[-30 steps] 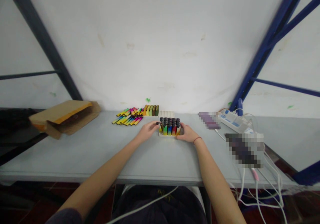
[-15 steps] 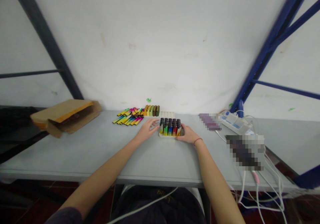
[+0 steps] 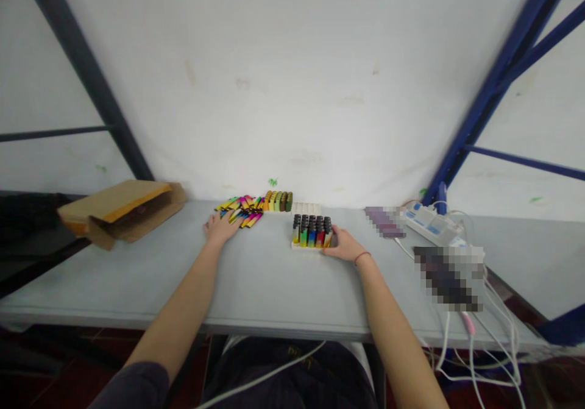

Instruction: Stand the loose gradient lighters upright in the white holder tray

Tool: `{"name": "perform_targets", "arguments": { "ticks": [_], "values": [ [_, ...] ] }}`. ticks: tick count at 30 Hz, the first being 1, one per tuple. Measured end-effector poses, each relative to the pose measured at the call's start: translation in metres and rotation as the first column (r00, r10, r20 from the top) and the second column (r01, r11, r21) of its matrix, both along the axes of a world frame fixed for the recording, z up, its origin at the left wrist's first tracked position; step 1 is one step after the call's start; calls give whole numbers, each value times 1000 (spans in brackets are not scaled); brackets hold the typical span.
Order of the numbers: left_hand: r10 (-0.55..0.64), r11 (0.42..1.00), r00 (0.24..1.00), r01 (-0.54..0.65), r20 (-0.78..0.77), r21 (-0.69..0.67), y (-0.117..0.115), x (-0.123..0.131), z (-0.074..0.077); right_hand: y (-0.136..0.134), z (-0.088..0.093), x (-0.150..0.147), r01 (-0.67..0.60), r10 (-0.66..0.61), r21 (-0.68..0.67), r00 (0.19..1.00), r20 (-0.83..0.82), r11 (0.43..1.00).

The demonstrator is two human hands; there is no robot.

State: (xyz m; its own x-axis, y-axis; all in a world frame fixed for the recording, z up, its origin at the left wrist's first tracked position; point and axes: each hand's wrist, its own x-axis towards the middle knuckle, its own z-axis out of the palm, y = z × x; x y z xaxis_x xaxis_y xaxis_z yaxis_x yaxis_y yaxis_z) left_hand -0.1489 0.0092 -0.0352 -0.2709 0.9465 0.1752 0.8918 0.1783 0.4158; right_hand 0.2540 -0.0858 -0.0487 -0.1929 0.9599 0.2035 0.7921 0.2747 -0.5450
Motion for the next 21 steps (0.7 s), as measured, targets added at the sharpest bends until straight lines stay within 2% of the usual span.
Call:
{"name": "perform_targets", "arguments": {
  "ticks": [7,10,13,15,17,19,21],
  "values": [
    [-2,996,999,-3,-47,-94,-14,22,6,0,0,-1,17,-16,-24,1000,22,1000],
    [23,998,999,-24,-24,-50,-20,30,7,1,-1,-1,7,-7,-10,1000,7,1000],
    [30,996,999,-27,-29,83,-25,38,7,1,-2,-1,8,-7,10,1000,-19,1000],
    [-52,972,994,73,-98,225,-27,45,7,1,-1,-1,6,-5,20,999,-41,1000],
    [-170,928,967,222,-191,299,-28,54,7,0,-1,-1,0,2,29,998,-66,1000],
    [-257,906,933,323,-253,274,-30,64,5,0,0,-1,-5,8,33,996,-85,999],
    [-305,905,909,370,-285,211,-31,74,2,-1,1,-1,-13,15,31,995,-94,999]
  ]
}}
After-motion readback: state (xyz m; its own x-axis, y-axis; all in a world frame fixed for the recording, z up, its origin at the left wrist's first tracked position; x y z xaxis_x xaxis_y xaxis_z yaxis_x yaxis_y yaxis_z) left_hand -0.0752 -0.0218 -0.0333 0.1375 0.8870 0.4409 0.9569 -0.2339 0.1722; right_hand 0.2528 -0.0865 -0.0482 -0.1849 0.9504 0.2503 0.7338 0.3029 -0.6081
